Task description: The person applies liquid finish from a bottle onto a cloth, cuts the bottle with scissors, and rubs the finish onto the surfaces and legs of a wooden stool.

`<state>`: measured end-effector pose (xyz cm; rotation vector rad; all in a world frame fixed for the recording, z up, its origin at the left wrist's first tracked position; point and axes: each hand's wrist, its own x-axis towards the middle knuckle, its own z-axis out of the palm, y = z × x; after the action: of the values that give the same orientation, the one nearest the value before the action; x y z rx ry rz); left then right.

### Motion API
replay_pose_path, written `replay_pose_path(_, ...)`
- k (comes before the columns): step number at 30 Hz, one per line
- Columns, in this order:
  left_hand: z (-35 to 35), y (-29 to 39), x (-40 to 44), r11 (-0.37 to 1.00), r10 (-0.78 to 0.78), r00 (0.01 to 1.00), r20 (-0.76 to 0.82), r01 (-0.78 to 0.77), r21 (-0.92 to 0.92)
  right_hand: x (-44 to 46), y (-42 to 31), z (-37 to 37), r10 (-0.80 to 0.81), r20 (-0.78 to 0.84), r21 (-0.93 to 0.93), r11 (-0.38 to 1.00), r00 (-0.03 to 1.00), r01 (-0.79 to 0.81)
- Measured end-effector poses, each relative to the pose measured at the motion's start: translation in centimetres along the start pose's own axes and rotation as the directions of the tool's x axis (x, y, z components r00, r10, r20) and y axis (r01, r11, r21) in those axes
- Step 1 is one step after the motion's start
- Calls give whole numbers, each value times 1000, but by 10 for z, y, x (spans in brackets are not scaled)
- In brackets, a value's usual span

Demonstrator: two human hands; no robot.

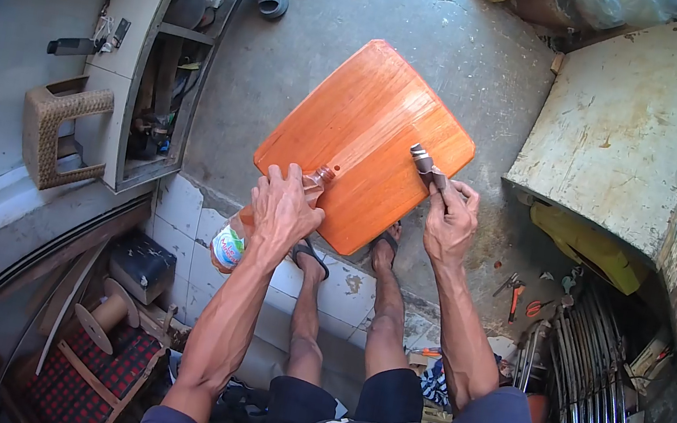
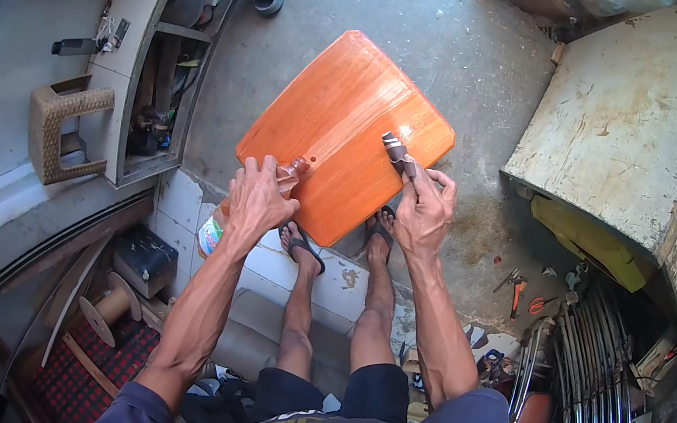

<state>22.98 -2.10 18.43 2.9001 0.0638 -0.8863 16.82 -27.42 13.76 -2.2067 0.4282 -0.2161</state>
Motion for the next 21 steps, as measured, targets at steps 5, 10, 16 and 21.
replay_pose_path(5, 1, 0, 2, 1000, -3, 1000, 0, 3, 8, 2, -2, 3, -6, 6, 2, 1000, 1000, 6)
replay_pose_path(10, 4, -2, 3, 1000, 18, 1000, -8, -18, -1, 1, 0, 4, -5, 12, -9, 1000, 1000, 5)
replay_pose_path(16, 4, -2, 1, 1000, 21, 1000, -8, -21, 4, 0, 0, 3, -8, 12, -9, 1000, 1000, 8)
replay_pose_path(21, 5, -2, 2, 1000, 17, 1000, -2, -17, 1, -2, 1, 2, 29, 12, 15, 999, 999, -30)
